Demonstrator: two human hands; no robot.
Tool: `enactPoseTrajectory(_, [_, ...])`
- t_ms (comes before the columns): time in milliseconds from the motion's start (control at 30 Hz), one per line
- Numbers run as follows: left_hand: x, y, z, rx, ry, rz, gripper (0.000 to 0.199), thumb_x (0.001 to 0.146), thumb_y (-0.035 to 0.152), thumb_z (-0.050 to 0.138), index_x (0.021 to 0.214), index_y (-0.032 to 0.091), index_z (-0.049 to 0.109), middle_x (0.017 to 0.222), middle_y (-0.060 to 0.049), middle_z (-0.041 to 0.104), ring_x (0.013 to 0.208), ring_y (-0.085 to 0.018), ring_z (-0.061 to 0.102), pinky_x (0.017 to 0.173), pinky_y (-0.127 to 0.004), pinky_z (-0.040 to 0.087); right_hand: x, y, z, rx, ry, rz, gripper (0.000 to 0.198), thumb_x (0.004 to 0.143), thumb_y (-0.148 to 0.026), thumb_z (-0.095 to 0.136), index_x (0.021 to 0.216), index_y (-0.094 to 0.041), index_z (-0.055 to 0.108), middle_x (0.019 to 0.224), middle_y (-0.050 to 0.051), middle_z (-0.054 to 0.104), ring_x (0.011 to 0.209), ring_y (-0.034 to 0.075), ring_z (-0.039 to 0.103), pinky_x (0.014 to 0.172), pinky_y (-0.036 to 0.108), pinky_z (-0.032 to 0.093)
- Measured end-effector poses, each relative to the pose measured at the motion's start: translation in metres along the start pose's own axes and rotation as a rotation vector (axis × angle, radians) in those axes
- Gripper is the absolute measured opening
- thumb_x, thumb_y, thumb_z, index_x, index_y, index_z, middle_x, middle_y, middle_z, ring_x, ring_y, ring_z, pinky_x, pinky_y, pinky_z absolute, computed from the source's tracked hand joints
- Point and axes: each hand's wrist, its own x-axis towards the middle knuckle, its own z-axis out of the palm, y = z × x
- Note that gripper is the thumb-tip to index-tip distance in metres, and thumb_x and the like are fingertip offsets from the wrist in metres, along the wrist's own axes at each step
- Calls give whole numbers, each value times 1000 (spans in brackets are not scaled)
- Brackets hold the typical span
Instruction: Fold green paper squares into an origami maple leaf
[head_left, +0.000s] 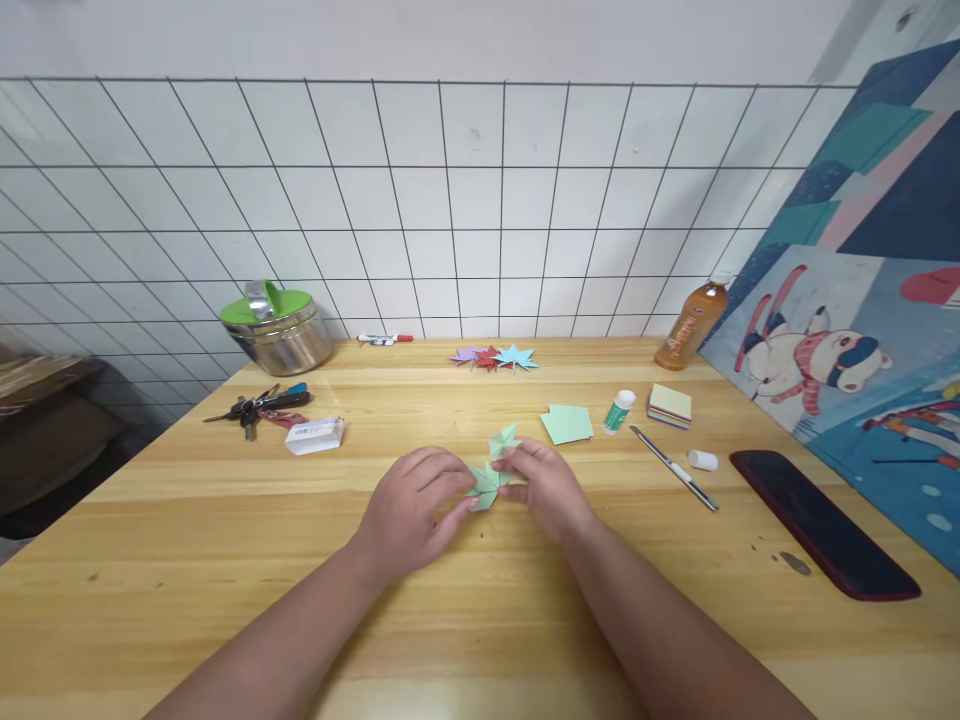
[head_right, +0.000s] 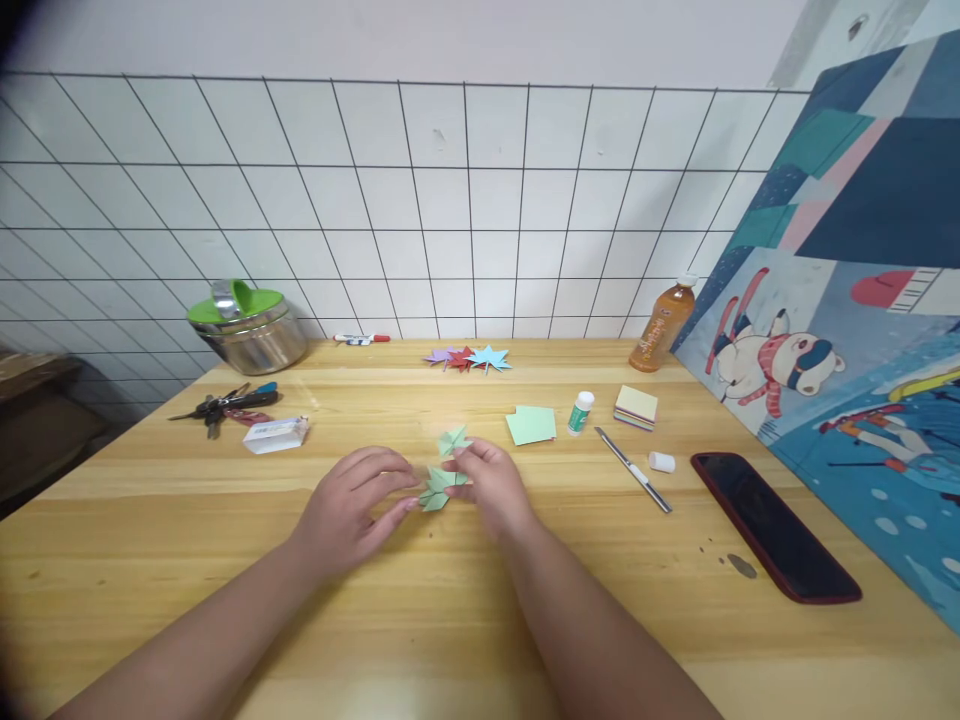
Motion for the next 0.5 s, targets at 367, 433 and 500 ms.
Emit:
enactPoseTrajectory(367, [-5,-2,19,6,-466,-69,44,89,36,41,131,24,38,134,-8,44,123,-25,38,104,-48,27,10,-22,-35,-205,35,104,20,57,-23,70,74,-16,61,63,-2,52,57,8,48,41,14,38])
enactPoseTrajectory(433, [-5,2,14,2,-455,-82,41,87,37,45,126,24,44,120,-8,52,113,-25,45,100,-47,32,9,-20,-34,-206,5,151,21,58,-23,71,74,-15,61,66,0,53,61,9,51,46,16,43])
enactPoseTrajectory(500, [-5,6,10,-12,-437,-77,40,86,37,48,123,23,48,111,-8,55,108,-24,47,99,-46,33,9,-19,-34,-261,-17,155,22,59,-24,71,77,-15,61,71,1,55,63,9,51,48,17,45])
